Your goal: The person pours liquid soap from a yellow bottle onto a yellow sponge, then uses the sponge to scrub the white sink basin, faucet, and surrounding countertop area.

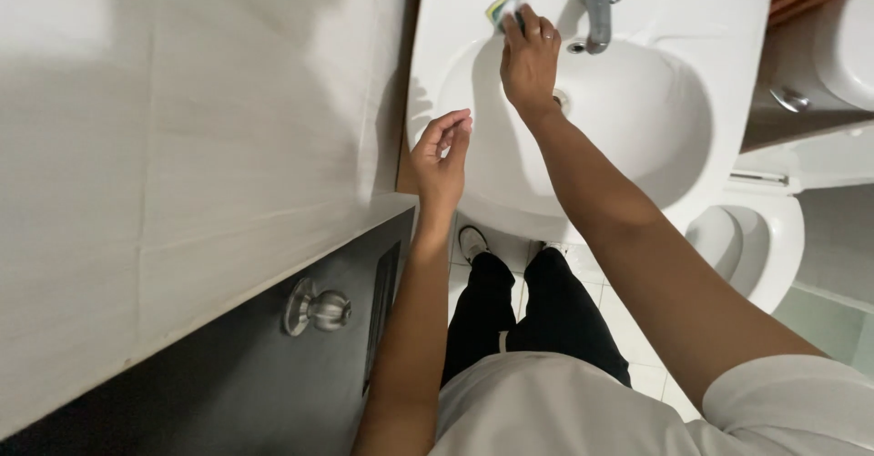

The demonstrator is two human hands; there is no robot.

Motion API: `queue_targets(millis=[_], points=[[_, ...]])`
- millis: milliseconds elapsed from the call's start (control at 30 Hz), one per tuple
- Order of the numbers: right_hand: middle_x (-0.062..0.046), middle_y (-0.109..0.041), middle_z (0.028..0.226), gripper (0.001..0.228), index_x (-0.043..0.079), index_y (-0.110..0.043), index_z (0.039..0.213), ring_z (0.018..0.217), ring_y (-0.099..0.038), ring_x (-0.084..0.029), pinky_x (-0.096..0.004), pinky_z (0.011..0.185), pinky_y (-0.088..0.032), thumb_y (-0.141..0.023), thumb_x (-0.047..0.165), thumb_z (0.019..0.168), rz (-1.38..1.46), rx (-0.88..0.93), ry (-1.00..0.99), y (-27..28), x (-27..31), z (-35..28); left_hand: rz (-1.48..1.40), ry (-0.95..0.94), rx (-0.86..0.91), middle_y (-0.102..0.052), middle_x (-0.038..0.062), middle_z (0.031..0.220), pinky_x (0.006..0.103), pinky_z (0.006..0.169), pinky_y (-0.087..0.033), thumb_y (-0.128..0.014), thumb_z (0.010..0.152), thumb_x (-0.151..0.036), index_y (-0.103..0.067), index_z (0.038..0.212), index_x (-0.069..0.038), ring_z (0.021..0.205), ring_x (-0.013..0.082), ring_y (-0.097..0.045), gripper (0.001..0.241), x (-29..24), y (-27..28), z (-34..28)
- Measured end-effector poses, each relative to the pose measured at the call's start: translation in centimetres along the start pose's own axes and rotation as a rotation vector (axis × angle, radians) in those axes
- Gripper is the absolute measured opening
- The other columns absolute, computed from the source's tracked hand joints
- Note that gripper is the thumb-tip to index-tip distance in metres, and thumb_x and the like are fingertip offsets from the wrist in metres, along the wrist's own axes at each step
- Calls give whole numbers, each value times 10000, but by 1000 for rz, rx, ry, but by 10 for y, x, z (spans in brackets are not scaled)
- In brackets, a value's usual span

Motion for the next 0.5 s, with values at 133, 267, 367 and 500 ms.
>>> queue_targets(millis=[133, 267, 367, 500], points=[[-182, -552, 1405, 473, 95, -672, 1300, 1104, -589, -446, -530, 882, -502, -576, -38, 856, -21, -60, -49, 28, -61, -20, 17, -33, 49, -764, 34, 1107, 266, 914, -568, -679, 1000, -279, -746, 1139, -109, 979, 120, -706, 229, 9, -6, 0], [-155, -712, 1137, 357, 40, -676, 1180, 1021, -616, -373, -463, 887, -459, -509, -104, 900, -145, -77, -145, 81, -105, -38, 16, -28, 53, -768, 35, 1093, 289, 924, -582, -684, 998, -275, -745, 1138, -119, 988, 132, -725, 218, 5, -10, 0], [-145, -672, 1274, 356, 76, -687, 1195, 1062, -607, -377, -479, 859, -463, -527, -68, 912, -206, -134, -153, 86, -122, -36, 16, -18, 57, -768, 40, 1098, 296, 930, -586, -687, 987, -310, -747, 1140, -112, 997, 140, -725, 257, 4, -12, 1], [-201, -667, 1348, 511, -14, -660, 1359, 1077, -551, -478, -517, 924, -479, -589, -86, 858, -154, -11, -32, 68, -104, -24, 30, 24, 75, -769, 24, 1074, 289, 946, -565, -688, 980, -308, -750, 1124, -129, 981, 111, -705, 238, 0, -27, -3]])
Point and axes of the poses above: each hand's wrist, its own z-axis towards the middle knuckle, its own y-axis out of the back of the hand, x = y × z, the point moved 1 cm from there along z, towards the middle knuckle
